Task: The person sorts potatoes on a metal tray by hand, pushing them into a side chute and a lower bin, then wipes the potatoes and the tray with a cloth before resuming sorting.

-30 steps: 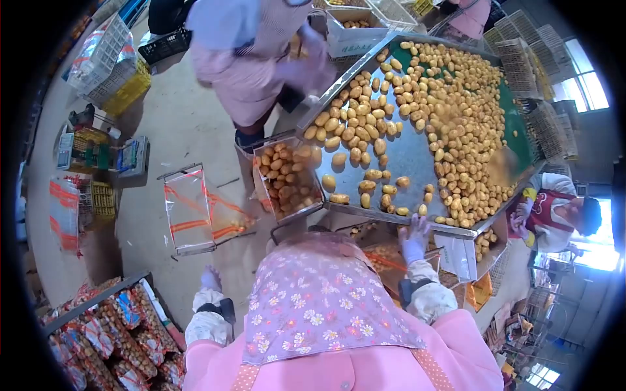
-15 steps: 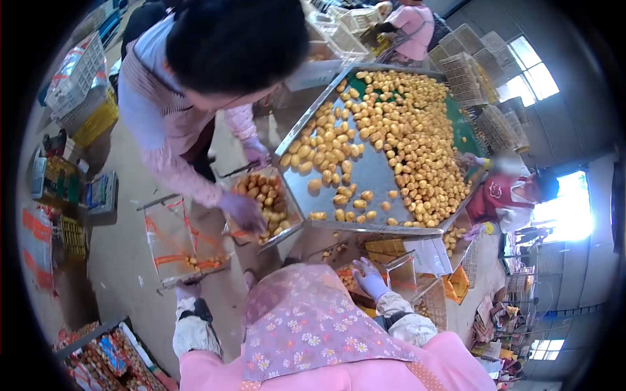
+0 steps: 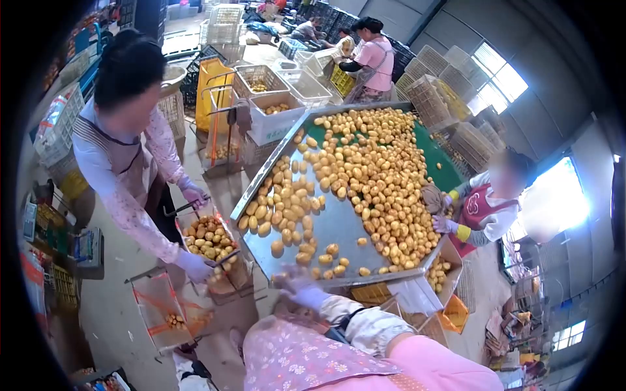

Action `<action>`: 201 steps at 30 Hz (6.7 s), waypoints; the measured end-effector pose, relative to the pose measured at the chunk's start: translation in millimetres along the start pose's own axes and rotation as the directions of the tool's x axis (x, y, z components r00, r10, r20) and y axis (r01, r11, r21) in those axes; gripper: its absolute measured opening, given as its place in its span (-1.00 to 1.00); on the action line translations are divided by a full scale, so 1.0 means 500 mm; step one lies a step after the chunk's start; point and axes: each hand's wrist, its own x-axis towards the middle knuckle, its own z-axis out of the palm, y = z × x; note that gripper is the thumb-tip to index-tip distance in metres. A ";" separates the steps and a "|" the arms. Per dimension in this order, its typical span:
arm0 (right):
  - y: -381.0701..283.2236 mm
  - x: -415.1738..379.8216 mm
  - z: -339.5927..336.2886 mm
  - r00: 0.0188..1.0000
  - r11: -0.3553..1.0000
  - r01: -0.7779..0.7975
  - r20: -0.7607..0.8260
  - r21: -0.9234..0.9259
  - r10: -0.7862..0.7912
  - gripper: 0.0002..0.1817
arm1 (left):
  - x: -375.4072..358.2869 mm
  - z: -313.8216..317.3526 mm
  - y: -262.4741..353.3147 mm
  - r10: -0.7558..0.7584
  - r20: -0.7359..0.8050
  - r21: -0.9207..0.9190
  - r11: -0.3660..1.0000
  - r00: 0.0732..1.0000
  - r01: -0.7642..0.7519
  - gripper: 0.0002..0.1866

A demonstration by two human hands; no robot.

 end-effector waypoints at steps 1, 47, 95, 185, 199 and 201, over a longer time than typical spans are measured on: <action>-0.005 0.027 -0.007 0.997 0.997 0.050 0.058 0.058 -0.054 -0.38 | -0.040 0.002 -0.031 0.016 -0.186 0.484 0.872 0.982 0.077 -0.72; 0.171 -0.011 -0.030 0.944 0.969 0.225 0.270 -0.101 -0.191 -0.37 | -0.027 0.817 0.101 -0.237 0.002 0.676 0.716 0.971 0.174 -0.63; 0.487 0.243 -0.115 0.878 0.919 -0.373 -0.271 0.128 0.395 -0.34 | 0.370 1.341 0.431 0.082 0.782 0.606 0.130 0.618 -0.785 -0.31; 0.495 0.031 -0.132 0.748 0.766 -0.640 -0.265 -0.049 0.608 -0.37 | 0.309 1.245 0.428 -0.138 0.856 0.514 0.324 0.498 -0.794 -0.36; 0.249 -0.008 -0.130 0.747 0.737 -0.233 -0.369 0.634 0.553 -0.42 | 0.067 1.356 0.490 -0.621 0.605 0.597 0.768 0.499 0.233 -0.50; 0.343 -0.055 -0.060 0.757 0.578 -0.472 -0.029 0.665 0.653 -0.57 | 0.064 1.309 0.350 -0.286 0.951 0.300 0.946 0.119 -0.123 -0.49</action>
